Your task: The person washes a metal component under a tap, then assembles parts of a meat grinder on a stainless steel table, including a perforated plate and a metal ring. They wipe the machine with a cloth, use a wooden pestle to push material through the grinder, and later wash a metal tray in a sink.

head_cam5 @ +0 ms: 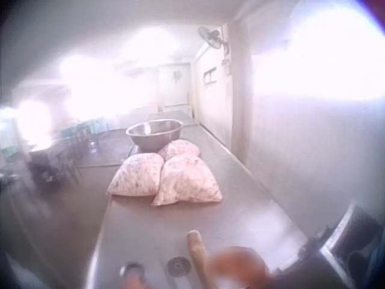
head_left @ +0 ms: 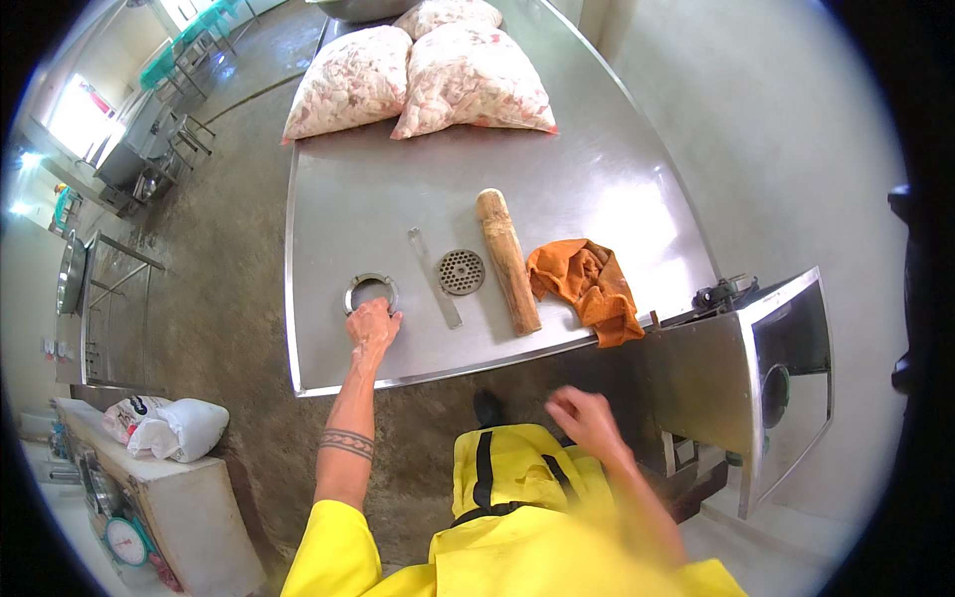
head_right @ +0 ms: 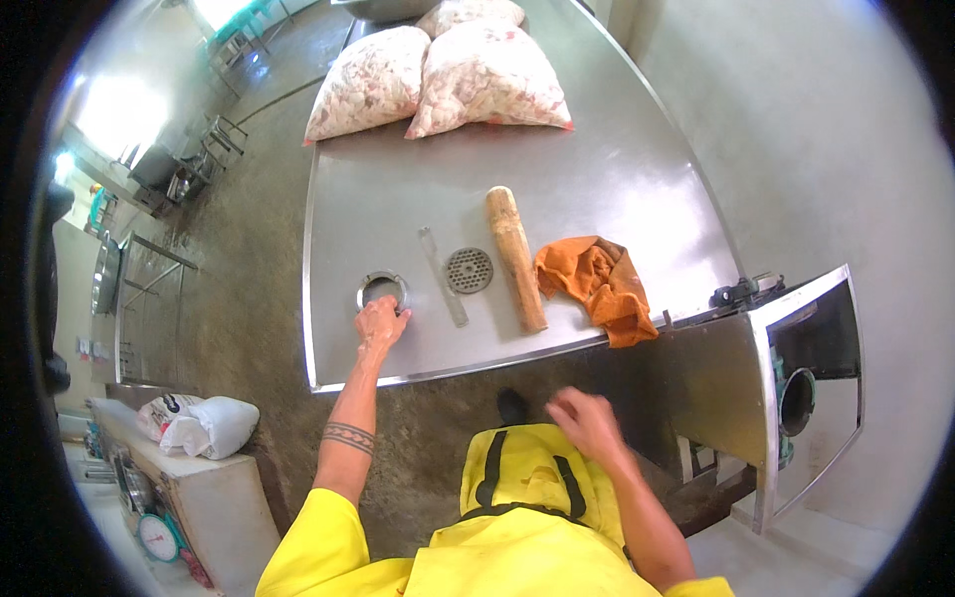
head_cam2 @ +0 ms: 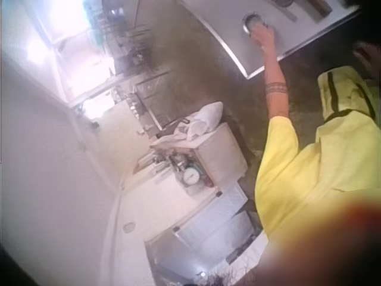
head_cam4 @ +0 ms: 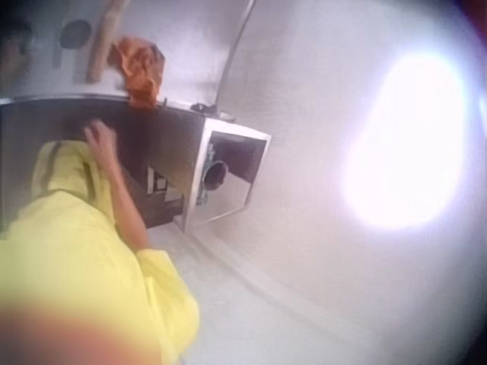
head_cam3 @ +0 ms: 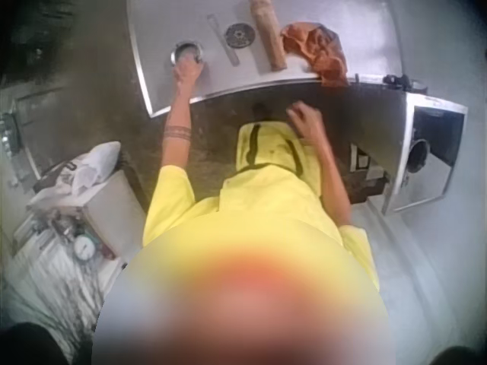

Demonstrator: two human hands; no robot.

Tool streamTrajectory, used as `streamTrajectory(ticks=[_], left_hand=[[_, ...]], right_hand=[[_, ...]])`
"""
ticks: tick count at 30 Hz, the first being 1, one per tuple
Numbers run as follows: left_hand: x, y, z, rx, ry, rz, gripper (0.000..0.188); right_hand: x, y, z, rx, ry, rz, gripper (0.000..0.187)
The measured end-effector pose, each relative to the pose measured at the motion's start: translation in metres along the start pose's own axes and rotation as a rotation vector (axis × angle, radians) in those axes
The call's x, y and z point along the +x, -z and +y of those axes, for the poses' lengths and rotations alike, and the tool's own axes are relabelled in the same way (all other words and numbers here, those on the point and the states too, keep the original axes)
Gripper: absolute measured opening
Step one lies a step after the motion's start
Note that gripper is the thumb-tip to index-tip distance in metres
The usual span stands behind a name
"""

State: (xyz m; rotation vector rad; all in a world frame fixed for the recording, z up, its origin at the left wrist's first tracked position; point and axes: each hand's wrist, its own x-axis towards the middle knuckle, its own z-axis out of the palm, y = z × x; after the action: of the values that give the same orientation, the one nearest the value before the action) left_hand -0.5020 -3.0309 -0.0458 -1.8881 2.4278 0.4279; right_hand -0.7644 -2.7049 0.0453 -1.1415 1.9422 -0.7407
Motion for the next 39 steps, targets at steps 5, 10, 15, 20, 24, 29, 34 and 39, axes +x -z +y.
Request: streamTrajectory(ticks=[5,10,15,20,24,29,34,39], left_hand=[[-0.007,0.019,-0.023,-0.092,-0.078,0.001,0.036],[-0.027,0.044,-0.047,-0.19,-0.076,0.0,0.032],[-0.042,0.036,-0.052,-0.161,-0.069,0.007,0.028],[-0.043,0.017,-0.048,-0.144,-0.073,0.05,0.025],[-0.04,0.008,-0.044,-0.124,-0.052,0.01,0.025],[-0.034,0.014,-0.036,-0.166,-0.135,-0.056,0.024],[-0.035,0.027,-0.02,-0.461,-0.222,0.147,0.028],[-0.052,0.014,0.008,-0.897,-0.103,0.068,0.03]], right_hand=[[0.176,-0.068,-0.06,-0.183,0.331,-0.117,0.04],[0.286,-0.09,-0.078,-0.626,0.537,-0.013,0.084],[0.32,-0.086,-0.08,-0.757,0.42,-0.226,0.095],[0.292,-0.078,-0.078,-0.65,0.424,-0.118,0.078],[0.248,-0.066,-0.063,-0.37,0.348,-0.102,0.053],[0.237,-0.069,-0.043,-0.242,0.183,-0.083,0.049],[0.246,-0.09,-0.041,-0.323,0.204,0.029,0.047],[0.247,-0.105,-0.054,-0.401,0.124,0.174,0.033]])
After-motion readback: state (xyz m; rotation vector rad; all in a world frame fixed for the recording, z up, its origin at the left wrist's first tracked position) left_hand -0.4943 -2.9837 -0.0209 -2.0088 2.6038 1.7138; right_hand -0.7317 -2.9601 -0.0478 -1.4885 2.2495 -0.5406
